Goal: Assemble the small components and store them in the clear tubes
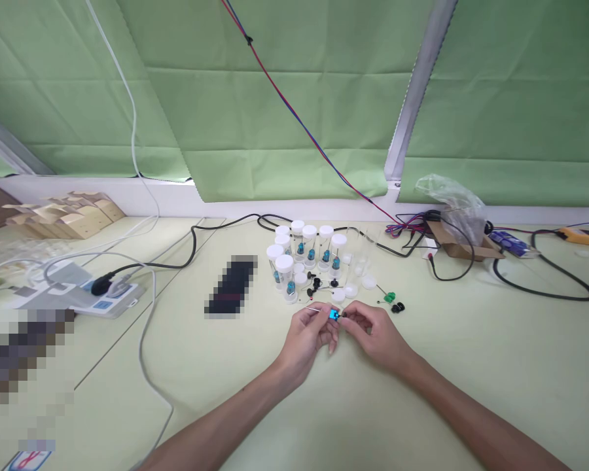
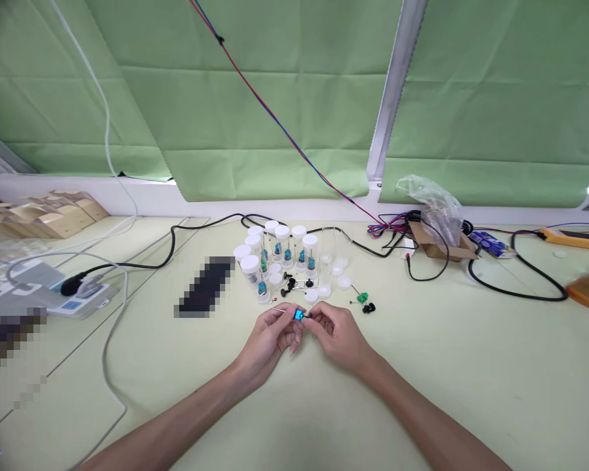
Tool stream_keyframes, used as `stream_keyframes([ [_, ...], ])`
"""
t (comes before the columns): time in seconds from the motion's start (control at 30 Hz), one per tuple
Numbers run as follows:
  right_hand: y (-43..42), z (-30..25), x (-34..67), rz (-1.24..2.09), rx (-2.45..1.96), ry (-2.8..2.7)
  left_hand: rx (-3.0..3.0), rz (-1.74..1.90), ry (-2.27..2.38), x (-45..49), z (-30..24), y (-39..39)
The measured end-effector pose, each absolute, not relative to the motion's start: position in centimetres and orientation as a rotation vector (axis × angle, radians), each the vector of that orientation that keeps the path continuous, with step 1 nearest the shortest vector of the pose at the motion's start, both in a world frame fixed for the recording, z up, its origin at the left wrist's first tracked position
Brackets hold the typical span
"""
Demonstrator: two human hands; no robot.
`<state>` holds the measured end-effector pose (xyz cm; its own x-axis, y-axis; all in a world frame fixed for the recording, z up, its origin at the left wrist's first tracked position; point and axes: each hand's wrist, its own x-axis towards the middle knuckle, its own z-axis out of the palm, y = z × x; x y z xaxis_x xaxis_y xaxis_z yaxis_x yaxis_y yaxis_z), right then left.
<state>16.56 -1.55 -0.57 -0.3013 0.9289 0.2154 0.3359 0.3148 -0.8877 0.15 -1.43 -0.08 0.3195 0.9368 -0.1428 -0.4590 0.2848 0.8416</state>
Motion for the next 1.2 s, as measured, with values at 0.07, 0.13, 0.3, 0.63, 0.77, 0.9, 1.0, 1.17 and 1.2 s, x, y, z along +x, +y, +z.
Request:
stream_keyframes([
  [0.07, -1.55, -0.52, 16.61, 0.943, -1.137, -1.837, 0.794, 1.046, 0.736, 0.14, -0.19, -1.44],
  [0.13, -1.56, -0.51, 16.65, 0.919, -1.138, -1.857, 0.801, 1.039, 0.735, 0.13, -0.28, -1.44],
  [0.3, -1.5, -0.93, 16.65, 0.921, -1.146, -1.847, 0.824, 1.02, 0.729, 0.17, -0.35, -1.49],
  [0.63, -1.36, -0.81, 16.58, 0.874, -1.169, -1.773, 0.754, 1.081, 0.745, 0.2, -0.1, -1.24],
  [0.77, -1.55, -0.61, 16.51, 0.873, -1.17, -1.763, 0.727, 1.105, 0.753, 0.13, 0.13, -1.08],
  [0.9, -1.57, -0.69, 16.51, 0.878, -1.166, -1.777, 0.727, 1.101, 0.757, 0.15, 0.16, -1.11],
  [1.0, -1.52, -0.7, 16.58, 0.89, -1.162, -1.781, 0.728, 1.101, 0.77, 0.18, 0.18, -1.16],
  [1.17, -1.56, -0.73, 16.62, 0.904, -1.167, -1.79, 0.75, 1.09, 0.771, 0.18, 0.17, -1.19],
  [1.2, -1.57, -0.75, 16.61, 0.902, -1.168, -1.79, 0.759, 1.086, 0.767, 0.18, 0.13, -1.19],
])
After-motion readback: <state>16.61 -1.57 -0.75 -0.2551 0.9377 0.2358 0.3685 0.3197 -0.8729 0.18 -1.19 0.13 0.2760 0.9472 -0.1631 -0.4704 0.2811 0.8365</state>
